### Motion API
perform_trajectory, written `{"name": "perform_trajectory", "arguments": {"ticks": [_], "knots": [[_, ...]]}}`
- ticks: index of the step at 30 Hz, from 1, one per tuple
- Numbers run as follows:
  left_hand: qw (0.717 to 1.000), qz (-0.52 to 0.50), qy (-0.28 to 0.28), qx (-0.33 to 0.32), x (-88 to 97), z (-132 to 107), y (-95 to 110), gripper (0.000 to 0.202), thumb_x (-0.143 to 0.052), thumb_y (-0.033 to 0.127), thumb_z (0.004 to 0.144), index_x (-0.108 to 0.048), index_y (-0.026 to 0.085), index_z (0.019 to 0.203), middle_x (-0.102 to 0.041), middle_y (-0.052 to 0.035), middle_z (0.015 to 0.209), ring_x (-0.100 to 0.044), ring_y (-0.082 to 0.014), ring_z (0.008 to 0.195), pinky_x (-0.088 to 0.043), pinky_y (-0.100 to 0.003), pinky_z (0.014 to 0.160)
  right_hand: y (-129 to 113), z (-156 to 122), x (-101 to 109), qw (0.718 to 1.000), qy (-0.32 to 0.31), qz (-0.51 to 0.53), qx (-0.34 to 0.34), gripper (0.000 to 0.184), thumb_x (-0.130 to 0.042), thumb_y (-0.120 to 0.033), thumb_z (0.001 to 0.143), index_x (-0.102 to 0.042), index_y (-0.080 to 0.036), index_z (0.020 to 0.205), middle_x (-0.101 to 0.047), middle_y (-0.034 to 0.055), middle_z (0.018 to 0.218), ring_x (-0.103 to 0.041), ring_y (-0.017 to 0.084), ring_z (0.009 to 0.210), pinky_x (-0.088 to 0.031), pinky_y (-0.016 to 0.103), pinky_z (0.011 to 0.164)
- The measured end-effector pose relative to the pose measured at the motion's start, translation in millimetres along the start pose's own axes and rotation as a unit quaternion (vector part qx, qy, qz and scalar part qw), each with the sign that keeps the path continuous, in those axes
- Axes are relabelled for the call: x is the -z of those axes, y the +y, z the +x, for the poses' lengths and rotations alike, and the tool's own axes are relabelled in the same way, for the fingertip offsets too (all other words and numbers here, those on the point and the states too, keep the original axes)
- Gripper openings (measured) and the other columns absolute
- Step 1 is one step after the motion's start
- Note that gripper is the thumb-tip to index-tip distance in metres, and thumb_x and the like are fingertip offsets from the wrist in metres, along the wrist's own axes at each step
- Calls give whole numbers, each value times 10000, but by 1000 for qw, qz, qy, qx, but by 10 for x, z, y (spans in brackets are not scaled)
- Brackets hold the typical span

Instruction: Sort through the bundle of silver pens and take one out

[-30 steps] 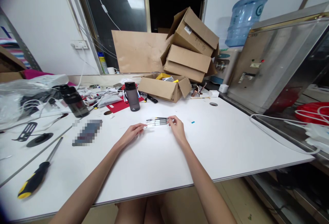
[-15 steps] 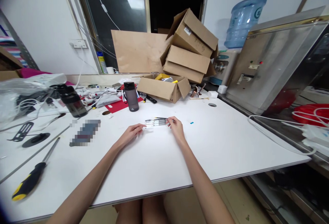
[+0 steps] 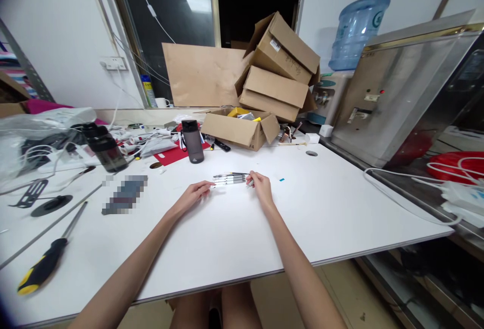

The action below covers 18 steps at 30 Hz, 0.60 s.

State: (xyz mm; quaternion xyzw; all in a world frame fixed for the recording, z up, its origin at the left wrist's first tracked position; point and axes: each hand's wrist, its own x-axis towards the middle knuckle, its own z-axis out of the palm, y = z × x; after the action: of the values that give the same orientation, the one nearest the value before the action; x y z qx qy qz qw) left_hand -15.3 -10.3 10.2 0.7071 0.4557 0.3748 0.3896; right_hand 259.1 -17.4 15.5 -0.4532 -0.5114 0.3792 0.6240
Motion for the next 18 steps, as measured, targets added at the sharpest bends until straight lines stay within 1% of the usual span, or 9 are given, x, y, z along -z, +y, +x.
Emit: {"name": "perform_trajectory", "arguments": {"ticks": [6, 11, 15, 18], "knots": [[1000, 4, -3, 1, 4, -2, 8, 454, -529, 497, 904, -732, 146, 1109, -548, 10, 697, -459, -147, 631, -316, -257, 602, 18, -1, 1, 1000, -1, -5, -4, 452, -619, -606, 800, -698, -189, 644, -670, 54, 653, -584, 189, 645, -411, 307, 630], [1000, -4, 2, 3, -5, -1, 9, 467, -540, 508, 889, -738, 144, 1104, -564, 6, 693, -448, -140, 605, -309, -250, 569, 20, -2, 7, 1000, -9, -21, 8, 445, -585, -592, 828, -665, -201, 630, -672, 49, 665, -585, 190, 648, -417, 308, 631], [1000, -13, 4, 0, -11, -8, 31, 464, -551, 507, 876, -742, 137, 1080, -568, -1, 698, -457, -142, 616, -317, -246, 561, 25, -2, 6, 999, -23, -30, 14, 425, -567, -576, 845, -668, -202, 671, -678, 47, 692, -588, 188, 676, -418, 297, 633], [1000, -18, 2, 13, -10, -14, 44, 473, -546, 513, 882, -732, 139, 1103, -553, 9, 700, -430, -128, 582, -291, -244, 543, 15, -2, 0, 999, -28, -28, 14, 407, -577, -568, 838, -675, -201, 692, -681, 49, 708, -588, 191, 691, -416, 296, 631]]}}
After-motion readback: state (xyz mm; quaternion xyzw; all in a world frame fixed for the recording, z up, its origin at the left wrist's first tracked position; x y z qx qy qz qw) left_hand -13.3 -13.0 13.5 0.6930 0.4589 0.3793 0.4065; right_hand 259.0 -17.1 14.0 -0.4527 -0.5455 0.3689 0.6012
